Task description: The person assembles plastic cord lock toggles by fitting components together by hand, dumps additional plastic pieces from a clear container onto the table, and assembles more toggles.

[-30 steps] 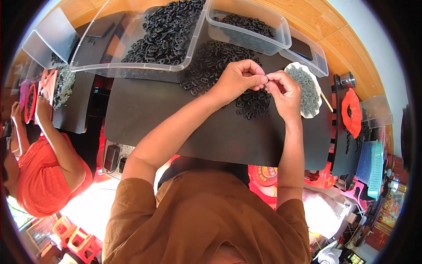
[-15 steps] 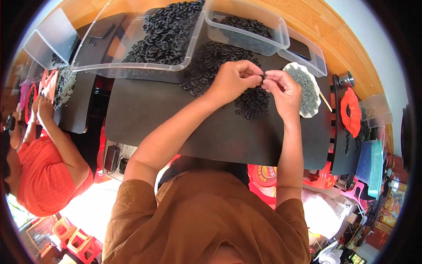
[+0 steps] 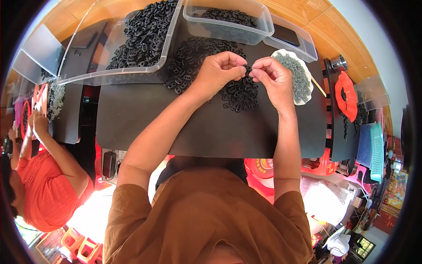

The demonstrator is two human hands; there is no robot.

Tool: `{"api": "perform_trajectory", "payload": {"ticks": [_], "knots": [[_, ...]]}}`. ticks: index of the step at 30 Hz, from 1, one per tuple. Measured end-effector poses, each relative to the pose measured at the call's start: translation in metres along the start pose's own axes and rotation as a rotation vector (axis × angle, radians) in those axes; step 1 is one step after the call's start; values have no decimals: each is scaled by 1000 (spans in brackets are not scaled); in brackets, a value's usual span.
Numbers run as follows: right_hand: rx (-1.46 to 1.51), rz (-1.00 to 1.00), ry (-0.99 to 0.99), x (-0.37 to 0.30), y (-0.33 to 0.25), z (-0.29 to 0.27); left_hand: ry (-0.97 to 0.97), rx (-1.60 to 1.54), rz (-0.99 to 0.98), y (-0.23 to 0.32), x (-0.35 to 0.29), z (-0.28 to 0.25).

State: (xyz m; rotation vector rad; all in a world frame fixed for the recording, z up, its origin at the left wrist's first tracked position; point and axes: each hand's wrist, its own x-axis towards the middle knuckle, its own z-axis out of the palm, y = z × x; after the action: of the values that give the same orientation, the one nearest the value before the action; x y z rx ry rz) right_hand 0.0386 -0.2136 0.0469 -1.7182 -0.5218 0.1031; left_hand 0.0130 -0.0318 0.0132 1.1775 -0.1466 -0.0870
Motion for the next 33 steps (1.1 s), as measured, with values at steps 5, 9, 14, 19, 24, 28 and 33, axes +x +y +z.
{"api": "perform_trajectory", "payload": {"ticks": [5,9,14,19,24,28,33], "knots": [[-2,-12,-28,1,-1,0,7,23,8,0,0,1],[13,8,-27,0,-2,2,3,53,26,1,0,1],[-1,-14,-31,0,0,2,13,84,35,2,-1,2],[-55,-14,-33,-1,-1,1,25,227,71,2,-2,3],[-128,-12,-53,-2,-2,0,40,333,107,0,-5,6],[-89,17,-74,0,2,0,53,321,102,-5,-5,7],[-93,55,-112,0,0,-3,25,324,65,-8,-3,7]]}}
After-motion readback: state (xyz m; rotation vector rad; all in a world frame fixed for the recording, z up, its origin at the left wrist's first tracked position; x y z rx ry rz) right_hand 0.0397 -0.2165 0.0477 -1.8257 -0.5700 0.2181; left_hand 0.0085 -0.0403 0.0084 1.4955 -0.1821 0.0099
